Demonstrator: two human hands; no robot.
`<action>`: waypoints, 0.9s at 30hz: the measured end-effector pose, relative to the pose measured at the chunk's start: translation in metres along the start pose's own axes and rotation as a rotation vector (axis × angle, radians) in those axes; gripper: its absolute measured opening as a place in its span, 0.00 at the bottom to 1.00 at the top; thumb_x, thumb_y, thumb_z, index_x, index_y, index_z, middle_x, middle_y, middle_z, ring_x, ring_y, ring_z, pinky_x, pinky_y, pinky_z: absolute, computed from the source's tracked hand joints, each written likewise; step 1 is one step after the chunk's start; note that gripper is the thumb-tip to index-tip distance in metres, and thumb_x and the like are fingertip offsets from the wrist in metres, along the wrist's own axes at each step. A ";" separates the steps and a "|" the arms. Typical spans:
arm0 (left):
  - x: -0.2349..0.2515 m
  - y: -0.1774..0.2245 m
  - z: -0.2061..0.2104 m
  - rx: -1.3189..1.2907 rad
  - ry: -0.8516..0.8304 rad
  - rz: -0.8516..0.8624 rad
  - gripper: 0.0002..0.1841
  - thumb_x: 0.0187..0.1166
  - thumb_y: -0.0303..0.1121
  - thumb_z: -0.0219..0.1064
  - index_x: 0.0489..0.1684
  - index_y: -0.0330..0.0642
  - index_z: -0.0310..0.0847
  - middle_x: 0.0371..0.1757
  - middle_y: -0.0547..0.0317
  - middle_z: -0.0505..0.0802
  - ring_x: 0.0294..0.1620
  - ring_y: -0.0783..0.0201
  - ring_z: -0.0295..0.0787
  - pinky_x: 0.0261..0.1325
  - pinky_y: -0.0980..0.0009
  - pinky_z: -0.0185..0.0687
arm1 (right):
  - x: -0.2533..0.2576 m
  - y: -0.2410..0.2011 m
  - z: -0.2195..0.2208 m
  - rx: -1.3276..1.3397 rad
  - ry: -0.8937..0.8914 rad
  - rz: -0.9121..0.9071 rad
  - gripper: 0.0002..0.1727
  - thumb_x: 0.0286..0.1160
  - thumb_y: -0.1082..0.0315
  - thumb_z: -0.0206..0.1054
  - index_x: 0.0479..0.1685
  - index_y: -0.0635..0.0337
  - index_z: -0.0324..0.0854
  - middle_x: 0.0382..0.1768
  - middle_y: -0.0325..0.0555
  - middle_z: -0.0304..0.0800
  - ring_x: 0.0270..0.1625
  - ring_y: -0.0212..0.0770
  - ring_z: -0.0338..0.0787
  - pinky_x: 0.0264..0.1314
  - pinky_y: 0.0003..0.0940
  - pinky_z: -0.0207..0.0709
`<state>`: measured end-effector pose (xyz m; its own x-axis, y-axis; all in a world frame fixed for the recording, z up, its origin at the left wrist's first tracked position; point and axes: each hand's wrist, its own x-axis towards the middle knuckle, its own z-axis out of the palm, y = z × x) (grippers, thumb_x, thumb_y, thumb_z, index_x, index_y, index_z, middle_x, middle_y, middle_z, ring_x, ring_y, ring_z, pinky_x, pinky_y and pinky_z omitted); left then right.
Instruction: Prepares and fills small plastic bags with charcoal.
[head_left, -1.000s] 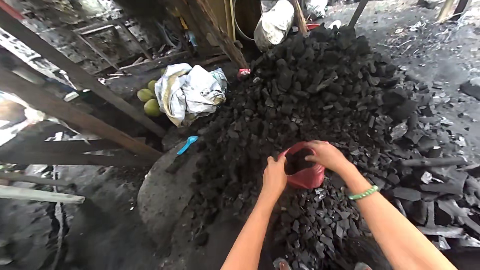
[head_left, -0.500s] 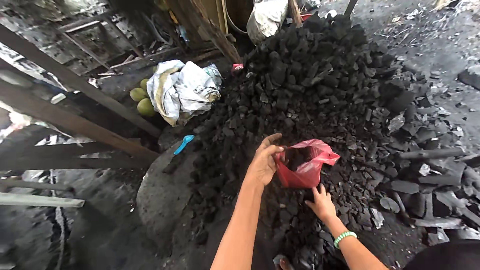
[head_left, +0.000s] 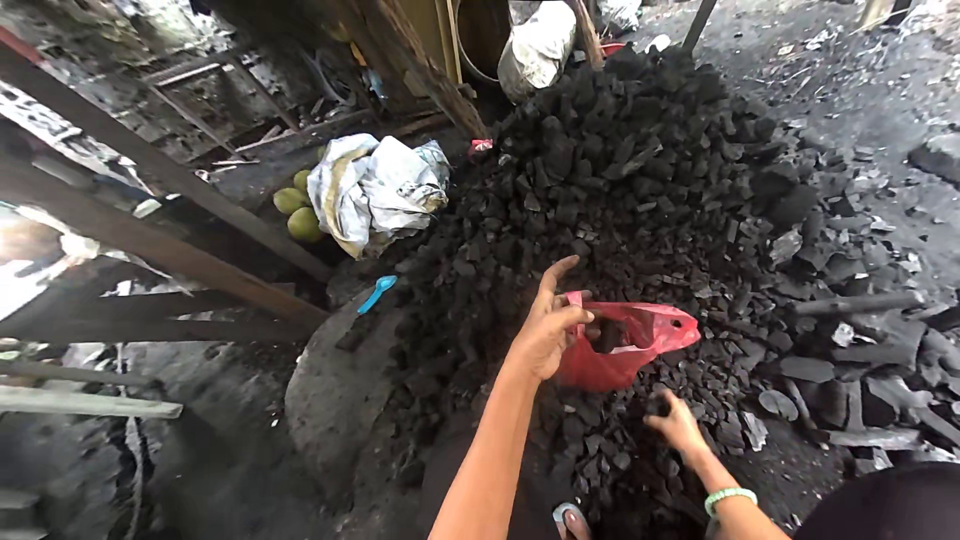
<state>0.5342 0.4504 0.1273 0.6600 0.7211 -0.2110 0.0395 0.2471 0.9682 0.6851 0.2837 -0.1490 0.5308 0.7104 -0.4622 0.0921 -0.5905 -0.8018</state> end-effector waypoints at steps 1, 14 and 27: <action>-0.001 -0.003 -0.002 0.017 0.007 -0.014 0.42 0.73 0.21 0.59 0.91 0.60 0.51 0.55 0.47 0.86 0.41 0.60 0.88 0.41 0.67 0.85 | -0.001 -0.008 -0.010 0.236 0.073 -0.009 0.33 0.64 0.79 0.76 0.74 0.69 0.72 0.65 0.69 0.81 0.64 0.59 0.85 0.65 0.54 0.82; -0.021 -0.038 -0.009 0.037 -0.004 -0.026 0.44 0.69 0.23 0.61 0.92 0.61 0.49 0.61 0.49 0.84 0.40 0.63 0.85 0.35 0.69 0.82 | -0.018 -0.170 -0.016 -0.313 -0.233 -0.724 0.26 0.61 0.72 0.80 0.65 0.58 0.86 0.73 0.61 0.79 0.73 0.61 0.81 0.72 0.62 0.77; -0.044 0.021 -0.046 -0.010 0.155 0.282 0.41 0.66 0.30 0.61 0.86 0.62 0.53 0.52 0.64 0.92 0.40 0.69 0.93 0.37 0.73 0.91 | 0.015 -0.135 -0.045 0.151 -0.072 -0.524 0.12 0.81 0.74 0.63 0.59 0.69 0.81 0.55 0.57 0.88 0.51 0.48 0.91 0.56 0.47 0.86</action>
<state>0.4716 0.4532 0.1513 0.5217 0.8518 0.0465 -0.1361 0.0294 0.9903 0.7182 0.3568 -0.0307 0.3870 0.9221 -0.0070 0.2039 -0.0930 -0.9746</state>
